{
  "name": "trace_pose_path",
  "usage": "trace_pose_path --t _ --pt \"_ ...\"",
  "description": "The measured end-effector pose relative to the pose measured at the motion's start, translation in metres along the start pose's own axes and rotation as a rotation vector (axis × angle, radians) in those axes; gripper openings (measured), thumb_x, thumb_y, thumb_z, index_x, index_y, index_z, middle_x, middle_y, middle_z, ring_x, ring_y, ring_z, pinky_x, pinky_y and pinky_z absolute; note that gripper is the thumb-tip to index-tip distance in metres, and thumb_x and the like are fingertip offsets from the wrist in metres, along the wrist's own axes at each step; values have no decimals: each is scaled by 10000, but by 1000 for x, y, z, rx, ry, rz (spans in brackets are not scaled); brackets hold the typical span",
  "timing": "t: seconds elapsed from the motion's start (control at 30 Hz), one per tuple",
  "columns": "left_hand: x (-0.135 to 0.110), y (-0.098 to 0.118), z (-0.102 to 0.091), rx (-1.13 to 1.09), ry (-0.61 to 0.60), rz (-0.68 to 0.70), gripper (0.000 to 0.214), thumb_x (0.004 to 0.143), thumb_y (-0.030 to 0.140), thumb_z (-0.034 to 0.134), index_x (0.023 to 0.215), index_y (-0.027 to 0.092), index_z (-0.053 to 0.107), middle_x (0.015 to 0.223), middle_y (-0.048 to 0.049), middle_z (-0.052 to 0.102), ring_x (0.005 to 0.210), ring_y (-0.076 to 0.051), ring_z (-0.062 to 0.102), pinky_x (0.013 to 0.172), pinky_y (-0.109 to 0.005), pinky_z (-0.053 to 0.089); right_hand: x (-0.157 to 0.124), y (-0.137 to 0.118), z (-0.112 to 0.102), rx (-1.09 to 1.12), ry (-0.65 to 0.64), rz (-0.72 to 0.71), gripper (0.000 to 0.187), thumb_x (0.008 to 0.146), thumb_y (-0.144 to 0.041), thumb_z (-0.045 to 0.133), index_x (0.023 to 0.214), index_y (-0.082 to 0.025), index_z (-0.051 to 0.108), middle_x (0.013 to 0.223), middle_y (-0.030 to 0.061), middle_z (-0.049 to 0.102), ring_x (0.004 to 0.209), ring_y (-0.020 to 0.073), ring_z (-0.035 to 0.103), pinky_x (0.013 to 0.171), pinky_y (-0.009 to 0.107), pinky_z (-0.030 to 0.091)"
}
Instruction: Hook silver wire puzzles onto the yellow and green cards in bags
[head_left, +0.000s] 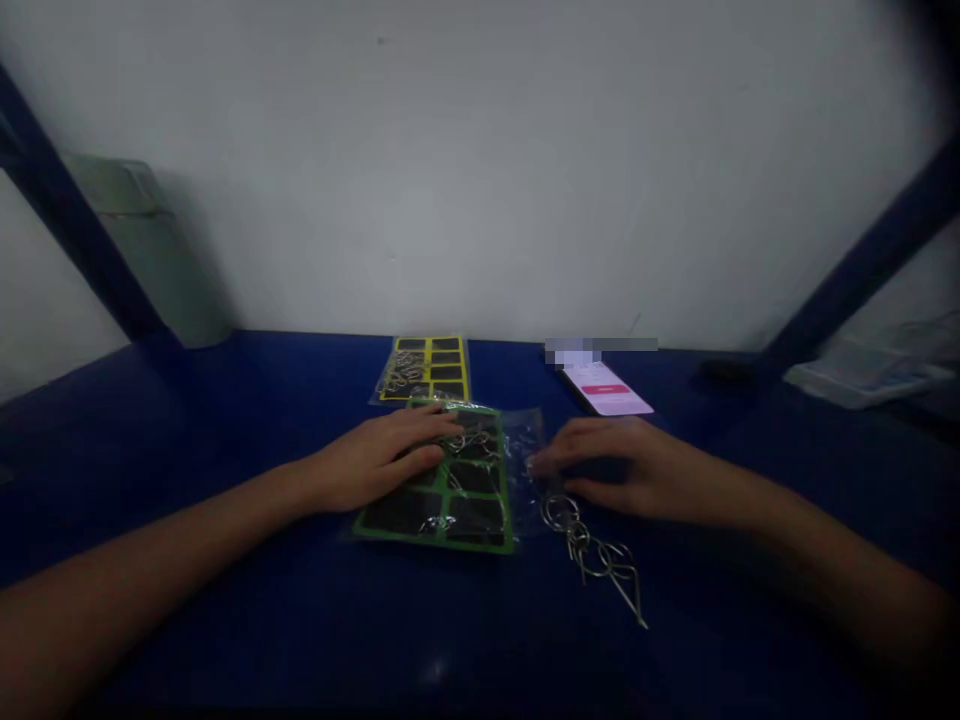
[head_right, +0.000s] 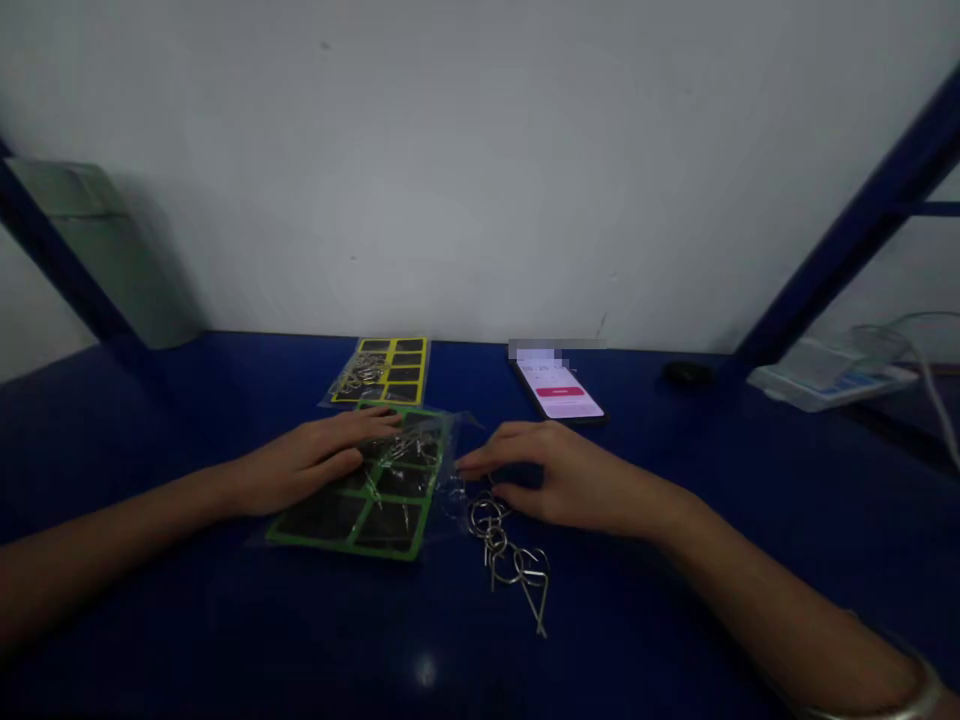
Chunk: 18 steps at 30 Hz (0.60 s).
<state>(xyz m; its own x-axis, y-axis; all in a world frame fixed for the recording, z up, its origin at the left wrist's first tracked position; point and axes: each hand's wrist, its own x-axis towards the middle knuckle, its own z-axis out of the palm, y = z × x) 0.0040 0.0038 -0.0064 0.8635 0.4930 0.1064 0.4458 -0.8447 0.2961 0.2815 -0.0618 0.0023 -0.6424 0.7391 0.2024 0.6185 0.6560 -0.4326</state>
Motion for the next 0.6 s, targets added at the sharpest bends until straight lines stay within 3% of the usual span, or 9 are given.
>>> trace_pose_path --t 0.07,0.27,0.4,0.6 --pt "0 0 0 5 -1 -7 378 910 375 256 1247 237 354 1336 -13 344 1229 -176 293 1019 -344 238 0 0 0 3 -23 16 295 749 -136 527 1008 -259 596 928 15 616 824 122 583 741 272 481" --pt "0 1 -1 7 3 3 370 909 371 261 1241 242 364 1331 -11 353 1234 -181 284 1017 -345 241 -2 18 1 -189 93 121 335 730 -119 540 1037 -247 580 910 33 632 821 152 587 748 328 479" --pt "0 2 -2 20 -1 4 374 910 374 260 1245 242 359 1338 -9 342 1239 -179 275 1019 -342 237 0 19 6 -218 163 130 260 751 -134 516 988 -202 599 877 45 640 800 157 583 732 333 476" --pt "0 1 -1 30 -7 -3 376 912 372 252 1252 242 350 1346 -9 328 1237 -176 280 1013 -341 249 4 11 10 -169 138 107 306 754 -91 461 1014 -201 580 818 37 599 735 134 546 674 288 460"
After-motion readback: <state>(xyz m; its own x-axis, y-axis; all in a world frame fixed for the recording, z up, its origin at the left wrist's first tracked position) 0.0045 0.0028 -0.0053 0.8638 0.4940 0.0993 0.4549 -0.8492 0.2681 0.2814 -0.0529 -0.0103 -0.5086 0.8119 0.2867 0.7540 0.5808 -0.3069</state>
